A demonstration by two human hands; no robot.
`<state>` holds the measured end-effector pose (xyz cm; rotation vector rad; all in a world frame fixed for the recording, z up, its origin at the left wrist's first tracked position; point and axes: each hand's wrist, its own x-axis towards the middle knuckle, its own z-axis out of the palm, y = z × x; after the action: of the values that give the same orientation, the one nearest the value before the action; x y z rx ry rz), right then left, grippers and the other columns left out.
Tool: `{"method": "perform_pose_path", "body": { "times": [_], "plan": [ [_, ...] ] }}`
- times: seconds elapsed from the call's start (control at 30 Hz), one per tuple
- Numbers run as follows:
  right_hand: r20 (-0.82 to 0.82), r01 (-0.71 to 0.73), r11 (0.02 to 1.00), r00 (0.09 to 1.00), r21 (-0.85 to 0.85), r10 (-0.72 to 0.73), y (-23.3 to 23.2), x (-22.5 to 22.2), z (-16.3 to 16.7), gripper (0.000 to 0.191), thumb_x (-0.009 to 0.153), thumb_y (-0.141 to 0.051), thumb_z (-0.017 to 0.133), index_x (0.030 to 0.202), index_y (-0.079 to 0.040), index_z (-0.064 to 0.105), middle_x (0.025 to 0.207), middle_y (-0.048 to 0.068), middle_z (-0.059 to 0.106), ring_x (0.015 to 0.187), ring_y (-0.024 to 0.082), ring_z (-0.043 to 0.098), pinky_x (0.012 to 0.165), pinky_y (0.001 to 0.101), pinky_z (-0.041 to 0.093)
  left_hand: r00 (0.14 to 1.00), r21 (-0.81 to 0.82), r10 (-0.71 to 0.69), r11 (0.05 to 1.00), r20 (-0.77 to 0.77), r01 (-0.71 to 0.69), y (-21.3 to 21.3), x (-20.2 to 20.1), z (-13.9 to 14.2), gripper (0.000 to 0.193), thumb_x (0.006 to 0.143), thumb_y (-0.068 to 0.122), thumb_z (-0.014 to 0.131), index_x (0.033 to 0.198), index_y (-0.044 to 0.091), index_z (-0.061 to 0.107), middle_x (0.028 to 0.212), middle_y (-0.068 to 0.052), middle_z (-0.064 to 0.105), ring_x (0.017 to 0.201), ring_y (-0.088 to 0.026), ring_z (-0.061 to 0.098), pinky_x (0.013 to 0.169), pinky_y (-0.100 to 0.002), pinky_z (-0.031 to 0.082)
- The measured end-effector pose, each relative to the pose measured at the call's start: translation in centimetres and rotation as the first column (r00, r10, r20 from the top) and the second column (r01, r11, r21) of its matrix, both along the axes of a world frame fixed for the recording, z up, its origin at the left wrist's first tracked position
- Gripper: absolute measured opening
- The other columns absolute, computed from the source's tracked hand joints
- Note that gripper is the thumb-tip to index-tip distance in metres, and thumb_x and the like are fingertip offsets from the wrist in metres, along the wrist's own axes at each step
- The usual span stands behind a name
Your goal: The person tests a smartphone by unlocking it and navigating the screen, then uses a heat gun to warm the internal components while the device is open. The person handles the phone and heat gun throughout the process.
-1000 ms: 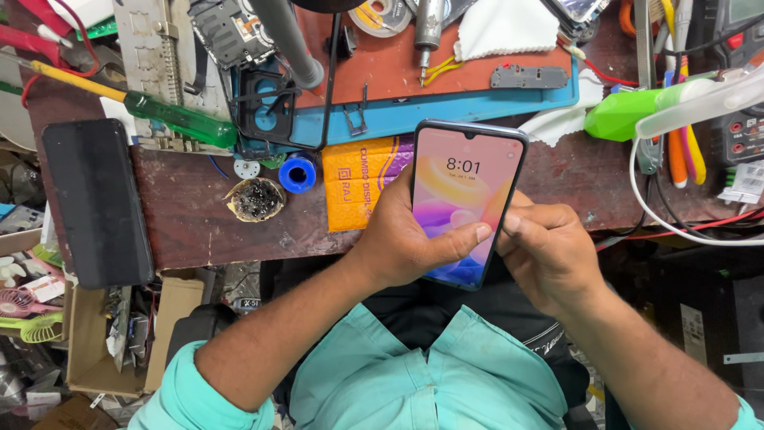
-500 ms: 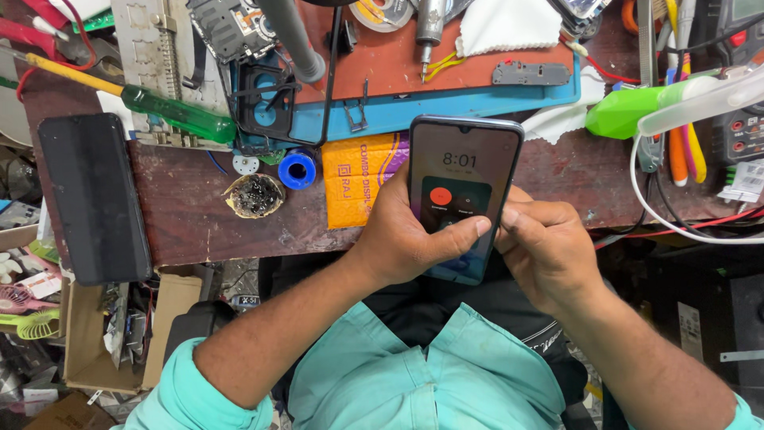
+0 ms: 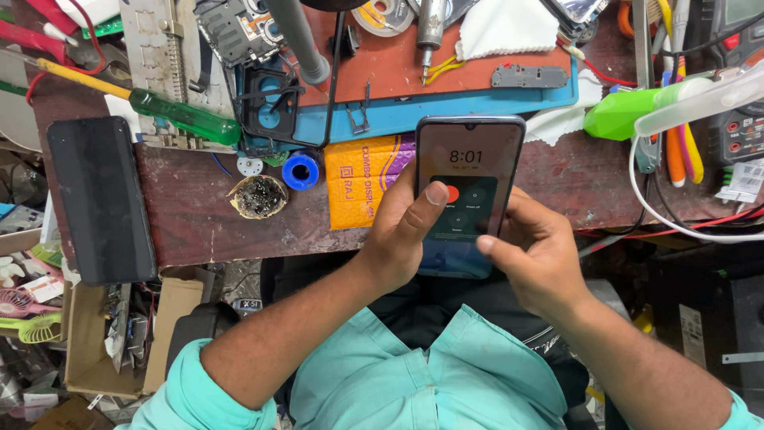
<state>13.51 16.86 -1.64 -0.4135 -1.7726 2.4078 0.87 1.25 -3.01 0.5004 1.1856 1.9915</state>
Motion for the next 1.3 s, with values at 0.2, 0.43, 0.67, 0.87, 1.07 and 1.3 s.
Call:
{"method": "perform_pose_path", "body": {
  "times": [0.2,0.43,0.67,0.87,1.07,1.3],
  "plan": [
    [0.066,0.061,0.957,0.997,-0.283,-0.044,0.9,0.5,-0.5,0.051,0.100,-0.017,0.062,0.138,0.016,0.057,0.137,0.015,0.059,0.119,0.025,0.060,0.104,0.0383,0.048,1.000,0.013,-0.011,1.000,-0.008,0.011,-0.1,-0.1,0.3,0.066,0.111,0.053,0.045,0.151,0.000,0.044,0.141,-0.010,0.056,0.131,-0.018,0.052,0.117,-0.034,0.041],
    [0.046,0.052,0.939,0.998,-0.341,-0.038,0.7,0.2,-0.1,0.045,0.105,-0.026,0.057,0.126,0.013,0.060,0.131,0.018,0.065,0.121,0.027,0.065,0.106,0.0377,0.050,0.998,0.045,-0.014,0.999,-0.063,0.017,-0.2,0.0,0.4,0.060,0.115,0.047,0.042,0.151,-0.001,0.044,0.143,-0.011,0.057,0.137,-0.019,0.051,0.123,-0.034,0.037],
    [0.096,0.032,0.903,0.995,-0.428,0.010,2.3,1.1,-1.3,0.029,0.116,-0.017,0.055,0.114,0.011,0.062,0.128,0.016,0.061,0.119,0.028,0.061,0.107,0.0413,0.047,0.998,0.023,-0.004,1.000,-0.070,0.006,-0.2,0.3,-0.1,0.060,0.115,0.047,0.043,0.151,-0.001,0.046,0.142,-0.012,0.059,0.135,-0.020,0.053,0.120,-0.035,0.040],
    [0.157,-0.033,0.875,0.980,-0.482,0.124,3.2,0.4,-0.9,0.041,0.106,-0.024,0.054,0.125,0.012,0.063,0.134,0.018,0.065,0.125,0.031,0.062,0.109,0.0449,0.046,0.999,0.032,-0.035,0.999,0.033,0.034,-0.3,0.0,-0.4,0.069,0.113,0.053,0.037,0.155,-0.001,0.040,0.149,-0.012,0.053,0.142,-0.019,0.047,0.124,-0.033,0.033],
    [0.146,-0.048,0.872,0.980,-0.488,0.135,3.2,-0.4,-0.1,0.042,0.106,-0.021,0.055,0.128,0.013,0.061,0.136,0.019,0.065,0.128,0.031,0.060,0.111,0.0455,0.045,0.998,-0.007,-0.026,1.000,-0.057,0.025,-0.4,-0.1,-0.4,0.070,0.114,0.055,0.033,0.155,-0.002,0.041,0.149,-0.013,0.054,0.143,-0.020,0.048,0.125,-0.032,0.032],
    [0.150,-0.040,0.871,0.980,-0.490,0.130,3.6,0.1,-0.8,0.039,0.104,-0.021,0.057,0.125,0.012,0.063,0.133,0.018,0.066,0.126,0.029,0.061,0.110,0.0449,0.045,0.999,-0.001,-0.028,1.000,-0.033,0.028,-0.4,-0.1,-0.4,0.071,0.114,0.055,0.033,0.155,-0.002,0.041,0.148,-0.013,0.054,0.142,-0.020,0.048,0.125,-0.033,0.033]
  ]
}}
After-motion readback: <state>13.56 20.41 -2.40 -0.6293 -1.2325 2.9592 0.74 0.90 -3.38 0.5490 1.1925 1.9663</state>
